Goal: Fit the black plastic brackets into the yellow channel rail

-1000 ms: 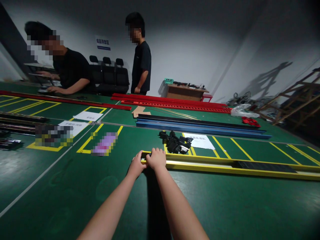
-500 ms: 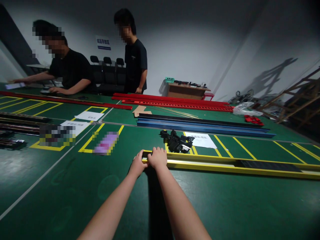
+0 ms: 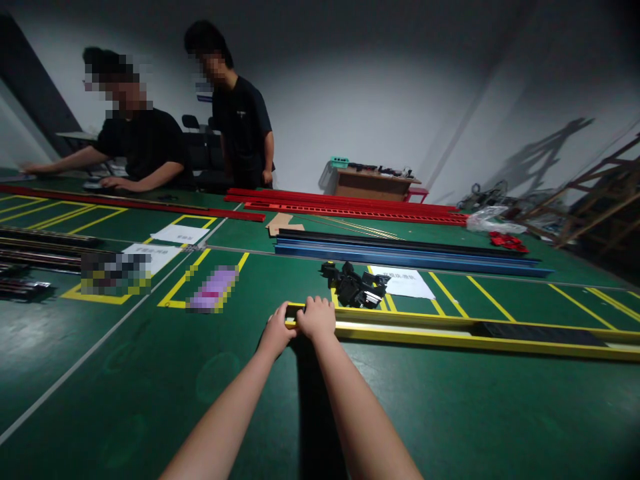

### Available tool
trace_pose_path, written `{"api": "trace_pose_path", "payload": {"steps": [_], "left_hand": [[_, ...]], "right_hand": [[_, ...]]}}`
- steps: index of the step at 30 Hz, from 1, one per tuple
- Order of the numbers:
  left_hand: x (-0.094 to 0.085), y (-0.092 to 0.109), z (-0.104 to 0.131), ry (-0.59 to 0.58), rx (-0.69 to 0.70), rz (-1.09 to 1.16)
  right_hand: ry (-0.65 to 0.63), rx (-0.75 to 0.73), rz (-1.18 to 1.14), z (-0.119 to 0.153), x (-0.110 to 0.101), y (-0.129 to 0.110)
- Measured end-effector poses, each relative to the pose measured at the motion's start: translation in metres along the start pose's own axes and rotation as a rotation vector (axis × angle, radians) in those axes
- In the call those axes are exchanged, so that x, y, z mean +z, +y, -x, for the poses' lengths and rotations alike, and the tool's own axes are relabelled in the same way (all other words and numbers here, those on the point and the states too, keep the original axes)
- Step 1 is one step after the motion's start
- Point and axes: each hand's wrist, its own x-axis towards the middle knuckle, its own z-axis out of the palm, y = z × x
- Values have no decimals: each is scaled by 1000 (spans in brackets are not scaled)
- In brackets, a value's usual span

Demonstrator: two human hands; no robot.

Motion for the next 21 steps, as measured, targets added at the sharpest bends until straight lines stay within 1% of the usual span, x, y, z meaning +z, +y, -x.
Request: {"api": "trace_pose_path", "payload": {"steps": [7,13,21], "left_hand": [[2,-1,0,10,-35,-20],[2,-1,0,1,-13,9],[2,-2,0,-1,-10,0]], "right_hand": [[-20,5,-4,0,-1,0],[-3,1,-7,0,1,1],[-13,4,1,-2,4,2]]}}
